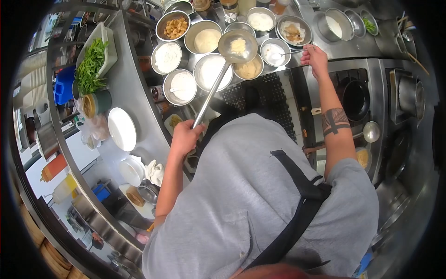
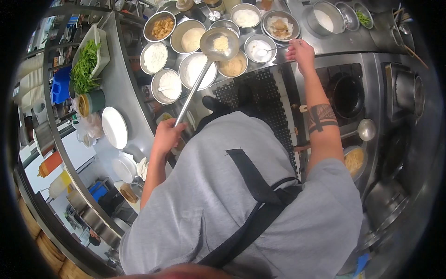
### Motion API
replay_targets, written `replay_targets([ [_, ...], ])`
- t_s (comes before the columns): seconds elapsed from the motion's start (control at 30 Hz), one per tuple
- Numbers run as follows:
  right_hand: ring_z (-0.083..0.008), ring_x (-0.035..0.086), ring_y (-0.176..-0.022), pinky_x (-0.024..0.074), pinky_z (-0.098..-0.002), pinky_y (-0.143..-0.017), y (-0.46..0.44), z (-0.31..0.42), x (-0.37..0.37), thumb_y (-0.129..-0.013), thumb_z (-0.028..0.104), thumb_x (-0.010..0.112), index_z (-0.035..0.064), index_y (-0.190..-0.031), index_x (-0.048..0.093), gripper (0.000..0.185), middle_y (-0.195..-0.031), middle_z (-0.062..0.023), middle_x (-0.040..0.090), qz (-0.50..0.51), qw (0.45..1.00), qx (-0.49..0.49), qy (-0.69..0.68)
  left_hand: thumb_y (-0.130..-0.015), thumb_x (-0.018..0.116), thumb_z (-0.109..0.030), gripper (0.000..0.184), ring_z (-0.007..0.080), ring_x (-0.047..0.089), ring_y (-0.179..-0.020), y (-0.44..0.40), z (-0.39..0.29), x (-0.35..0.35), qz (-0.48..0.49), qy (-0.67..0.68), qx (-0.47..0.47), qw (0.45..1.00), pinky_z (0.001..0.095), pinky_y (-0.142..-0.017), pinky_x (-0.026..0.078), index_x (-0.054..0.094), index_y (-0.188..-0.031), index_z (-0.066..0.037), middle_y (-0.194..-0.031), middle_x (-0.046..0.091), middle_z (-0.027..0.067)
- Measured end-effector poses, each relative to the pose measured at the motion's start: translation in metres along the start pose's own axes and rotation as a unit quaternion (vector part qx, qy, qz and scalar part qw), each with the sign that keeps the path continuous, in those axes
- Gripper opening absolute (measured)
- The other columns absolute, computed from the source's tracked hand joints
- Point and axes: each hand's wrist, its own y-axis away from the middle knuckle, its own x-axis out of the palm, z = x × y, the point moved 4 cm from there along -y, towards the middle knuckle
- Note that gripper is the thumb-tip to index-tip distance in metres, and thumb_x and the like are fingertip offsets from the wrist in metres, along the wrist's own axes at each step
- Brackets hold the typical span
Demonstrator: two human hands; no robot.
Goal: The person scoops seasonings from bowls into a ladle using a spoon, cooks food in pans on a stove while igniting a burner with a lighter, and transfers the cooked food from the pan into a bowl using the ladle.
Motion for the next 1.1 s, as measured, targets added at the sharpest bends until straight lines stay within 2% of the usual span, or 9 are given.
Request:
replay_targets([
  [0.37, -0.0163, 0.065, -0.063, 0.0557, -0.0301, -0.055, 0.001, -0.011, -0.001, -0.102, 0.025, 0.061, 0.0000, -0.104, 0.065, 0.026, -0.080, -0.0055, 0.062, 0.014, 0.999, 0.014, -0.045, -0.091, 0.069, -0.021, 0.025, 0.0106, 0.048, -0.045, -0.006, 0.004, 0.000, 0.006, -0.029, 0.018, 0.999, 0.0295, -0.043, 0.037, 0.065, -0.080, 0.001, -0.058, 0.053, 0.0015],
  [0.53, -0.0162, 0.065, -0.063, 0.0555, -0.0300, -0.055, 0.016, 0.029, 0.006, -0.103, 0.023, 0.060, -0.0001, -0.103, 0.066, 0.024, -0.080, -0.0061, 0.063, 0.013, 0.999, -0.011, -0.047, -0.091, 0.070, -0.023, 0.028, 0.0117, 0.051, -0.046, -0.008, 0.001, 0.002, 0.005, -0.030, 0.034, 0.999, 0.0303, -0.046, 0.040, 0.065, -0.079, 0.002, -0.059, 0.055, 0.0037],
  [0.6, -0.0158, 0.065, -0.063, 0.0558, -0.0301, -0.055, 0.027, 0.066, 0.021, -0.103, 0.021, 0.060, -0.0012, -0.106, 0.066, 0.023, -0.081, -0.0068, 0.064, 0.084, 0.990, -0.083, -0.078, -0.091, 0.070, -0.023, 0.029, 0.0120, 0.051, -0.047, -0.013, 0.000, 0.003, 0.004, -0.037, 0.045, 0.998, 0.0304, -0.046, 0.040, 0.065, -0.078, 0.002, -0.058, 0.055, 0.0043],
  [0.67, -0.0157, 0.066, -0.063, 0.0557, -0.0298, -0.055, 0.038, 0.097, 0.037, -0.104, 0.019, 0.059, -0.0030, -0.110, 0.067, 0.024, -0.082, -0.0075, 0.065, 0.068, 0.987, -0.131, -0.063, -0.091, 0.071, -0.024, 0.031, 0.0130, 0.052, -0.046, -0.021, 0.002, 0.006, 0.005, -0.050, 0.091, 0.995, 0.0309, -0.046, 0.041, 0.065, -0.076, 0.003, -0.058, 0.056, 0.0049],
  [0.77, -0.0147, 0.066, -0.064, 0.0559, -0.0275, -0.058, 0.044, 0.125, 0.050, -0.104, 0.020, 0.060, -0.0028, -0.111, 0.069, 0.026, -0.083, -0.0069, 0.066, 0.033, 0.974, -0.225, 0.009, -0.091, 0.071, -0.025, 0.032, 0.0137, 0.052, -0.046, -0.015, -0.013, 0.009, 0.040, -0.036, 0.053, 0.997, 0.0313, -0.045, 0.041, 0.065, -0.077, 0.003, -0.058, 0.056, 0.0048],
  [0.83, -0.0094, 0.064, -0.067, 0.0536, -0.0248, -0.058, 0.046, 0.133, 0.054, -0.103, 0.024, 0.062, -0.0008, -0.112, 0.070, 0.028, -0.082, -0.0029, 0.066, -0.028, 0.954, -0.259, 0.150, -0.090, 0.071, -0.026, 0.033, 0.0137, 0.052, -0.045, -0.014, -0.015, 0.010, 0.043, -0.039, 0.052, 0.997, 0.0315, -0.044, 0.041, 0.064, -0.077, 0.003, -0.058, 0.055, 0.0046],
  [0.87, -0.0094, 0.064, -0.067, 0.0536, -0.0248, -0.058, 0.042, 0.127, 0.053, -0.103, 0.024, 0.062, -0.0008, -0.112, 0.070, 0.028, -0.082, -0.0029, 0.066, -0.029, 0.954, -0.259, 0.151, -0.090, 0.071, -0.026, 0.033, 0.0138, 0.052, -0.045, -0.014, -0.015, 0.011, 0.045, -0.043, 0.048, 0.997, 0.0318, -0.044, 0.041, 0.064, -0.076, 0.003, -0.057, 0.055, 0.0044],
  [0.93, -0.0081, 0.063, -0.063, 0.0525, -0.0242, -0.055, 0.028, 0.104, 0.054, -0.102, 0.025, 0.063, -0.0004, -0.112, 0.071, 0.029, -0.078, -0.0025, 0.067, -0.029, 0.924, -0.252, 0.285, -0.090, 0.071, -0.025, 0.033, 0.0135, 0.052, -0.045, -0.013, -0.012, 0.010, 0.042, -0.041, 0.052, 0.997, 0.0317, -0.044, 0.041, 0.063, -0.076, 0.003, -0.057, 0.054, 0.0041],
  [1.1, -0.0152, 0.069, -0.061, 0.0567, -0.0318, -0.054, 0.016, 0.049, 0.056, -0.101, 0.028, 0.059, 0.0007, -0.108, 0.071, 0.031, -0.074, -0.0095, 0.069, -0.006, 0.952, -0.119, 0.282, -0.091, 0.070, -0.024, 0.032, 0.0124, 0.051, -0.044, -0.010, -0.003, 0.006, 0.027, -0.026, 0.041, 0.998, 0.0310, -0.044, 0.040, 0.062, -0.074, 0.002, -0.056, 0.053, 0.0028],
])
